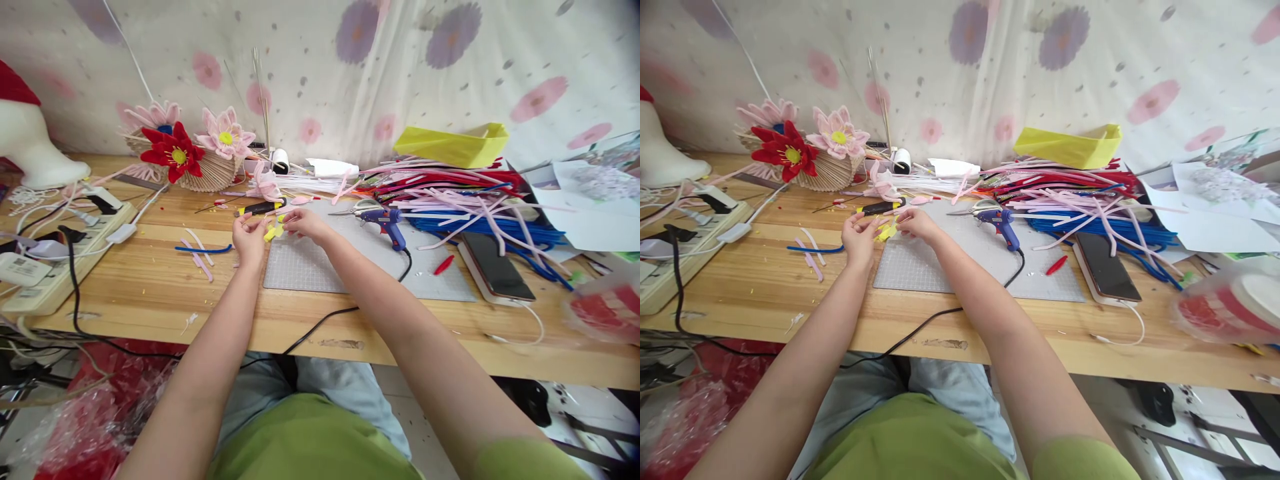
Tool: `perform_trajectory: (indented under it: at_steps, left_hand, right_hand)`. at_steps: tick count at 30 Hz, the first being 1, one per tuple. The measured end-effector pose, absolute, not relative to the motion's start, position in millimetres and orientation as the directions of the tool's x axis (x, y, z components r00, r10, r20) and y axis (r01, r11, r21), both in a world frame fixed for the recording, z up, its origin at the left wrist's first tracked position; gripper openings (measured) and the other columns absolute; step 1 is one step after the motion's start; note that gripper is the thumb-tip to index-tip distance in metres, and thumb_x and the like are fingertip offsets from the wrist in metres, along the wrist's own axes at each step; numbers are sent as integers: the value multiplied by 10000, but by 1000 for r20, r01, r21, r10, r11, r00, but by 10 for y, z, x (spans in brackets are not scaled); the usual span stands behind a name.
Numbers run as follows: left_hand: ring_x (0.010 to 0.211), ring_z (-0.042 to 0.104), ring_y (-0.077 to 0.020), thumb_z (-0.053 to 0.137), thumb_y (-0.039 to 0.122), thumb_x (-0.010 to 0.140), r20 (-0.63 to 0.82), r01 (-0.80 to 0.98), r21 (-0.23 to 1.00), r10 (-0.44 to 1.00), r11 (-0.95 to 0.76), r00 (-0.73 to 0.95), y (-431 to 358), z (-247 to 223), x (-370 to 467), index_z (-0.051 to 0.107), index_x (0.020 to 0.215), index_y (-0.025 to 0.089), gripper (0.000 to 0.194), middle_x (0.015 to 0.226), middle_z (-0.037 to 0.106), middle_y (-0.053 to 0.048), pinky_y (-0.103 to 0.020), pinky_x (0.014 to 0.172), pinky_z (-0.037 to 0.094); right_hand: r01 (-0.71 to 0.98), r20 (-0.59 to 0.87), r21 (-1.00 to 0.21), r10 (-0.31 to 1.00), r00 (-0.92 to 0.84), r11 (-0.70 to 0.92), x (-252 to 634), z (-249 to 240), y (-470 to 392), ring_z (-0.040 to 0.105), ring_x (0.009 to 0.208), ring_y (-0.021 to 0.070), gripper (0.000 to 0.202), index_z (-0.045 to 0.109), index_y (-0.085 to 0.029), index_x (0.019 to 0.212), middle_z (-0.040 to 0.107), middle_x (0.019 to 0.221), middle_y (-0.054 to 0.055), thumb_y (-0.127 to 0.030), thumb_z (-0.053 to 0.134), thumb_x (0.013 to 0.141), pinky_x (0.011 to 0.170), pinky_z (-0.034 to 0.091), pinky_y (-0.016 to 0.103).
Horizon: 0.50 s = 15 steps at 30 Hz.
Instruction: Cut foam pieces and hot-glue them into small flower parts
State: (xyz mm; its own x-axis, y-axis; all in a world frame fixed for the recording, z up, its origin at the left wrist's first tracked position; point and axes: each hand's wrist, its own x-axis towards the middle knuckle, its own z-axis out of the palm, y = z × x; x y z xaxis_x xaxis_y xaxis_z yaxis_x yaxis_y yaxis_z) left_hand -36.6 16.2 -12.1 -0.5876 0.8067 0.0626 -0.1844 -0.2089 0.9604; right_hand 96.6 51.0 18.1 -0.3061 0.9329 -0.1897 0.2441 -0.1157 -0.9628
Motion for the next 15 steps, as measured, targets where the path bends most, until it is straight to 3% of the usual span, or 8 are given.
perform_trajectory:
  at_steps: [3, 7, 10, 15]
  left_hand:
    - [676, 635, -96, 724, 140, 637, 66, -221, 947, 815, -233, -576, 149, -91, -346, 488, 965, 182, 407, 714, 600, 33, -239, 694, 529]
    - [674, 638, -116, 731, 110, 617, -56, -282, 954, 866, -100, -498, 123, -85, -302, 479, 918, 182, 399, 706, 602, 25, -245, 621, 536]
    - [605, 611, -103, 739, 93, 598, -126, -261, 965, 868, -4, -479, 110, -98, -278, 483, 882, 184, 393, 660, 585, 43, -219, 551, 513]
    - [587, 599, -96, 727, 93, 603, -79, -194, 981, 877, -17, -474, 112, -103, -271, 494, 908, 181, 393, 638, 591, 48, -209, 562, 498]
  right_hand:
    - [322, -203, -943, 909, -365, -81, 946, 140, 503, 523, 489, 68, 188, 551, -165, 722, 564, 535, -44, -63, 684, 636, 431, 344, 164]
    - [418, -185, -908, 923, -339, -29, 906, 28, 532, 502, 461, 65, 202, 536, -167, 708, 529, 485, -65, -18, 649, 632, 469, 387, 175]
    - [421, -167, -907, 929, -330, -13, 892, -30, 550, 506, 473, 66, 183, 534, -169, 715, 540, 513, -64, -25, 626, 650, 496, 401, 185]
    - [364, -119, -931, 951, -285, -7, 943, 81, 552, 513, 500, 73, 176, 558, -164, 747, 538, 560, -50, -22, 593, 649, 471, 397, 187]
